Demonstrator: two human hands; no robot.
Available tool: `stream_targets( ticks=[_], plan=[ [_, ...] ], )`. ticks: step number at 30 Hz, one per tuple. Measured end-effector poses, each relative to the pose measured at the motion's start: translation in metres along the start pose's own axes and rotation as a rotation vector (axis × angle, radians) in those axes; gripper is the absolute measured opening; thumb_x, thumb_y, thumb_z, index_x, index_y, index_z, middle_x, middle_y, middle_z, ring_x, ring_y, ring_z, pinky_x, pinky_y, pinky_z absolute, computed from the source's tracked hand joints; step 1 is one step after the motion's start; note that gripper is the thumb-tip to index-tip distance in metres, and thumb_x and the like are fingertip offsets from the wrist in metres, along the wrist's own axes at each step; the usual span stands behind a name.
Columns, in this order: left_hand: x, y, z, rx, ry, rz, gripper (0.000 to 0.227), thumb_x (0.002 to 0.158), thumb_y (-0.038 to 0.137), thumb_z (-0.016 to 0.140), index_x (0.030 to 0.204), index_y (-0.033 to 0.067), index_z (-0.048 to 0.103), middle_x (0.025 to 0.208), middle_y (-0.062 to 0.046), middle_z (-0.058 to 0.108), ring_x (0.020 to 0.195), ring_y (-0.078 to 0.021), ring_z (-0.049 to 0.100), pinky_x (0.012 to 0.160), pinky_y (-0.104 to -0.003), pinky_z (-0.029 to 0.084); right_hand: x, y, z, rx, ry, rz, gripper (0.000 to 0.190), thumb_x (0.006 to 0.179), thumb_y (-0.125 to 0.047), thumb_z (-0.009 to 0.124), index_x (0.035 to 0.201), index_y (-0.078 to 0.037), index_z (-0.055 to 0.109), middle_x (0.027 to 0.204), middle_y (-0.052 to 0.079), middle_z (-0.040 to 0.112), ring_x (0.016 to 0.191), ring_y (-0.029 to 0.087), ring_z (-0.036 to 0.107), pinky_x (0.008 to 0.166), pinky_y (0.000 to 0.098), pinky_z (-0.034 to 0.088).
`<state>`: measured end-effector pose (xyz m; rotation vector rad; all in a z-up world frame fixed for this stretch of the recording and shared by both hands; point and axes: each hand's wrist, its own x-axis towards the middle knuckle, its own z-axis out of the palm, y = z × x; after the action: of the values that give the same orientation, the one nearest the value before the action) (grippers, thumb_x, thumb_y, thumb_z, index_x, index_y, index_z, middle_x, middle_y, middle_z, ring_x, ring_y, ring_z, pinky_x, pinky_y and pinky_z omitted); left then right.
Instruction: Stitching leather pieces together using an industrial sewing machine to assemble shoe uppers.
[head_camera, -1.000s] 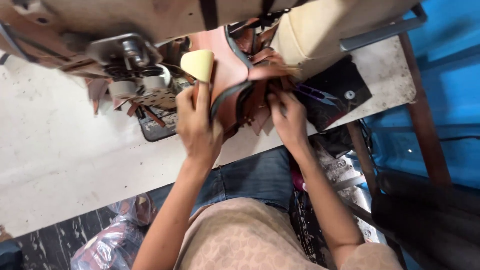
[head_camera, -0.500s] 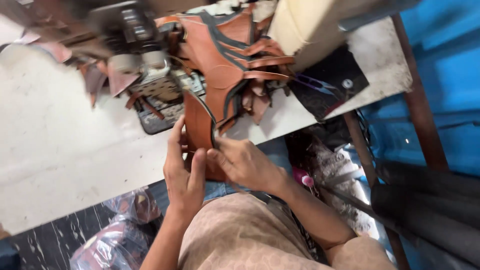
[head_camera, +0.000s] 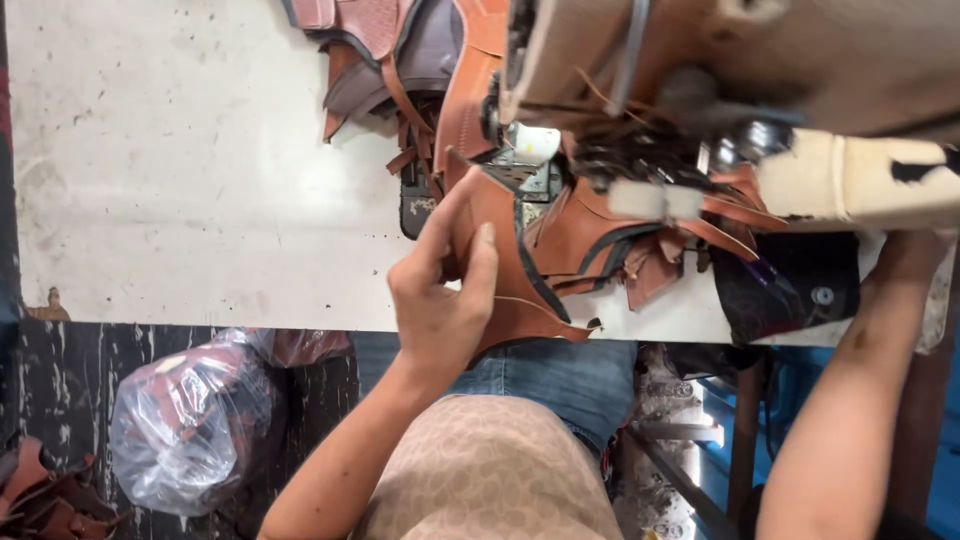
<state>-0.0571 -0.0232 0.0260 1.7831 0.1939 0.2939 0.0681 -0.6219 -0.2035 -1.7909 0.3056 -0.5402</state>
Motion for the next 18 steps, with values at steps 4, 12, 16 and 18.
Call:
stream_targets(
  ticks=[4, 12, 16, 18],
  plan=[
    [0.032, -0.015, 0.006, 0.089, 0.021, 0.036, 0.047, 0.103, 0.000, 0.064, 0.149, 0.0086, 0.057, 0.071, 0.005, 0.039, 0.061, -0.0033, 0.038, 0.057, -0.021, 0.037, -0.006, -0.012, 0.032, 0.230, -0.139, 0.208, 0.044, 0.118, -0.034, 0.054, 0.146, -0.001, 0.061, 0.139, 0.015, 0.070, 0.126, 0.025, 0.074, 0.103, 0.0357, 0.063],
    [0.064, -0.033, 0.013, 0.129, 0.010, 0.074, 0.044, 0.105, 0.000, 0.063, 0.148, 0.0066, 0.056, 0.108, -0.006, 0.078, 0.066, -0.0019, 0.052, 0.058, -0.022, 0.045, -0.076, -0.054, 0.048, -0.080, 0.081, -0.045, 0.036, 0.113, -0.017, 0.046, 0.138, 0.003, 0.060, 0.137, 0.018, 0.066, 0.126, 0.028, 0.066, 0.108, 0.0418, 0.058],
    [0.073, -0.039, 0.017, 0.149, 0.001, 0.011, 0.042, 0.103, 0.000, 0.063, 0.144, 0.0057, 0.060, 0.109, -0.009, 0.081, 0.064, -0.0055, 0.057, 0.057, -0.024, 0.047, -0.126, -0.065, 0.063, -0.242, 0.187, -0.296, 0.025, 0.115, -0.014, 0.048, 0.120, 0.006, 0.063, 0.111, 0.013, 0.065, 0.096, 0.021, 0.060, 0.081, 0.0322, 0.047],
    [0.078, -0.042, 0.018, 0.109, 0.017, 0.126, 0.038, 0.108, -0.001, 0.061, 0.146, 0.0054, 0.059, 0.128, -0.013, 0.076, 0.105, -0.0121, 0.077, 0.082, -0.025, 0.061, -0.161, -0.110, 0.113, -0.059, 0.184, -0.204, 0.015, 0.112, -0.013, 0.056, 0.117, 0.000, 0.062, 0.108, 0.009, 0.065, 0.086, 0.017, 0.060, 0.074, 0.0283, 0.048]
  ],
)
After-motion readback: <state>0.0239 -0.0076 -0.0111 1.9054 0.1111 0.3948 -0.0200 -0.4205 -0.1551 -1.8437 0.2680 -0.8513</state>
